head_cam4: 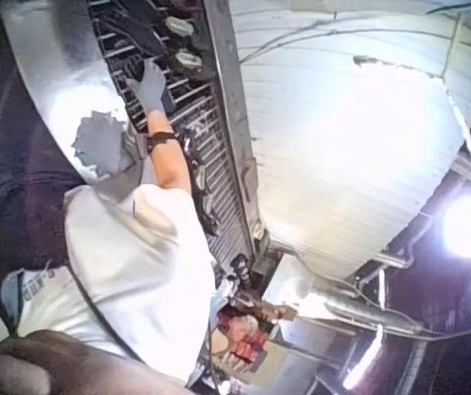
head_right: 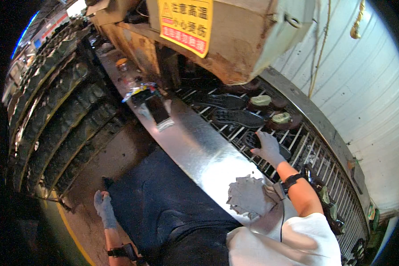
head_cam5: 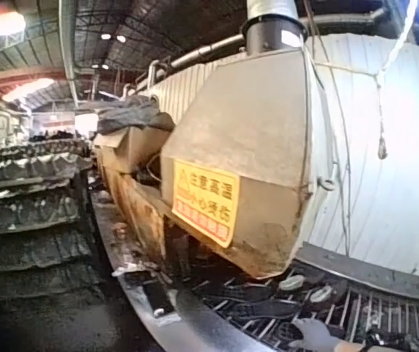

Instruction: Inspecting and wiping down shoes as they come off a conveyor belt in a factory setting.

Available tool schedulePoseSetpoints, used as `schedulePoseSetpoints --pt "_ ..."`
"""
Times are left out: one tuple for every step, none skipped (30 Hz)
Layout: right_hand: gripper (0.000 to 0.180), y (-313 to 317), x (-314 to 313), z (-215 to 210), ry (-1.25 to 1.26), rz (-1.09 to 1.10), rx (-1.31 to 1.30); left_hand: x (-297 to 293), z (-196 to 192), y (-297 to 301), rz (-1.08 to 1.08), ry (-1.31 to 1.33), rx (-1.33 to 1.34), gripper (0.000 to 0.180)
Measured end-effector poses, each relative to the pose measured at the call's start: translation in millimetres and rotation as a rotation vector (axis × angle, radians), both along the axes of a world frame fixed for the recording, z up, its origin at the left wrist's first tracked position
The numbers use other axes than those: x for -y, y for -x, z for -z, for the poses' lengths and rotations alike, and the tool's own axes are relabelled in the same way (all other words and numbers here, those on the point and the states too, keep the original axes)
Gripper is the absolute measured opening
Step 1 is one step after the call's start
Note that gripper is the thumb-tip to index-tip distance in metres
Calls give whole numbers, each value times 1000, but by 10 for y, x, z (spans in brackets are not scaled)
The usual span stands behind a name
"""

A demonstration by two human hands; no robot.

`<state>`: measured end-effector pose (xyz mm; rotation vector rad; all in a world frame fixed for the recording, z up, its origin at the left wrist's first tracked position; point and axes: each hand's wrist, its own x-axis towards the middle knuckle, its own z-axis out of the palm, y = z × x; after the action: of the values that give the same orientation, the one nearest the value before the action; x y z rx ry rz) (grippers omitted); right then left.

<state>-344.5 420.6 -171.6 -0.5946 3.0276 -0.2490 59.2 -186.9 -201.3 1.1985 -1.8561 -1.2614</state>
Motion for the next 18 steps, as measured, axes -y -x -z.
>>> schedulePoseSetpoints --pt "86 15 -31 -58 6 6 22 -1 -29 50 15 43 -14 6" --pt "86 44 -33 -124 18 4 43 47 -69 26 22 92 -27 5" --pt "85 72 82 -207 -1 -27 95 164 -19 -156 -29 81 -126 7" --pt "83 27 215 -303 -47 -57 76 207 -21 -364 8 344 18 9" --pt "82 -52 303 -332 14 -166 -90 173 -81 -491 24 607 172 11" --pt "82 -154 318 -415 120 -161 -122 -167 -372 -227 -39 717 182 15" --pt "84 -296 508 -548 199 -192 -123 -360 -490 -123 -45 647 7 18" --pt "86 -433 609 -561 227 -253 -179 -680 -854 137 30 641 195 22" --pt "88 -572 774 -627 254 -381 -236 -885 -851 243 210 349 111 20" --pt "92 -766 1068 -928 176 -425 0 -999 -723 301 414 165 -90 22" --pt "85 -976 1296 -1163 217 -650 -19 -1200 -601 434 632 -454 -374 38" --pt "77 -1121 1448 -1268 243 -850 -37 -1392 -592 654 747 -806 -365 53" --pt "83 -1186 1552 -1222 204 -989 -88 -1647 -710 879 798 -852 -146 66" --pt "91 -1238 1670 -1149 182 -1133 -147 -1801 -601 924 824 -927 -234 74" --pt "103 -1207 1737 -1019 296 -1136 -95 -1843 -266 1019 860 -864 -348 77" --pt "112 -1103 1640 -913 516 -963 127 -2004 -428 1087 695 -771 -282 70" --pt "103 -756 1349 -540 567 -686 213 -1971 -540 1051 652 -689 -173 67" --pt "95 -235 888 -60 598 -383 284 -1955 -608 1037 632 -618 -65 64"
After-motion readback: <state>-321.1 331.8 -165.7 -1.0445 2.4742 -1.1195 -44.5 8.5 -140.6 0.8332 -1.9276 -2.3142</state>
